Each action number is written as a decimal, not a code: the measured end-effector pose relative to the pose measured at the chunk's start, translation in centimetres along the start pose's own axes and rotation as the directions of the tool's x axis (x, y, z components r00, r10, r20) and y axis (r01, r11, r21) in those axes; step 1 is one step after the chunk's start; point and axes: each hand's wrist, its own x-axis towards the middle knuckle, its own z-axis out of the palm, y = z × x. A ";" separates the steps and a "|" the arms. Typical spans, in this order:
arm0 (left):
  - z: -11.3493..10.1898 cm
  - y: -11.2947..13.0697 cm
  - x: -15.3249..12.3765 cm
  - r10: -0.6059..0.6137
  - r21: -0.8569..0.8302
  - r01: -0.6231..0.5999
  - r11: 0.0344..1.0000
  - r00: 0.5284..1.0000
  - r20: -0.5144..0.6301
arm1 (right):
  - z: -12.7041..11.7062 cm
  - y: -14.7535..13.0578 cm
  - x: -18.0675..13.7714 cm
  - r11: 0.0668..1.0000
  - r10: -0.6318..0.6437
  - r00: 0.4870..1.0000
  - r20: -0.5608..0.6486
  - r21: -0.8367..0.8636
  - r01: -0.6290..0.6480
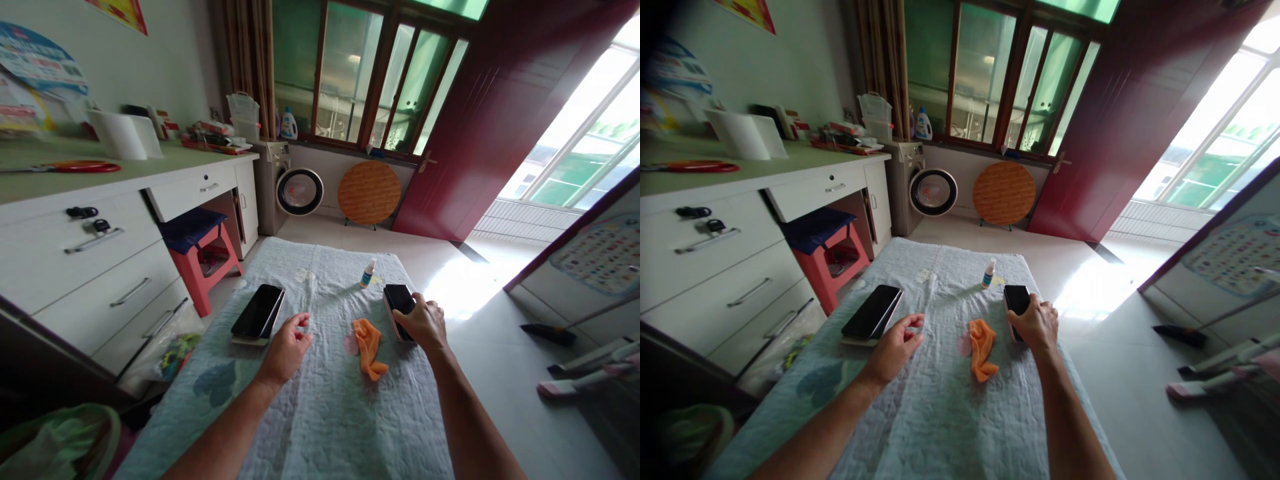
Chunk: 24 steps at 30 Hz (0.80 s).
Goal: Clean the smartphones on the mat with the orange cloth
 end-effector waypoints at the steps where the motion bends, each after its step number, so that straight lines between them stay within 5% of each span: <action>1: 0.0 0.0 0.0 0.002 -0.003 -0.002 1.000 1.000 0.002 | 0.1 0.1 0.2 1.000 0.002 1.000 0.010 -0.002 -0.002; 24: -0.1 -0.1 0.0 -0.003 -0.054 0.005 0.999 0.999 0.032 | 1.9 0.4 1.3 0.999 -0.015 0.998 0.061 -0.032 0.017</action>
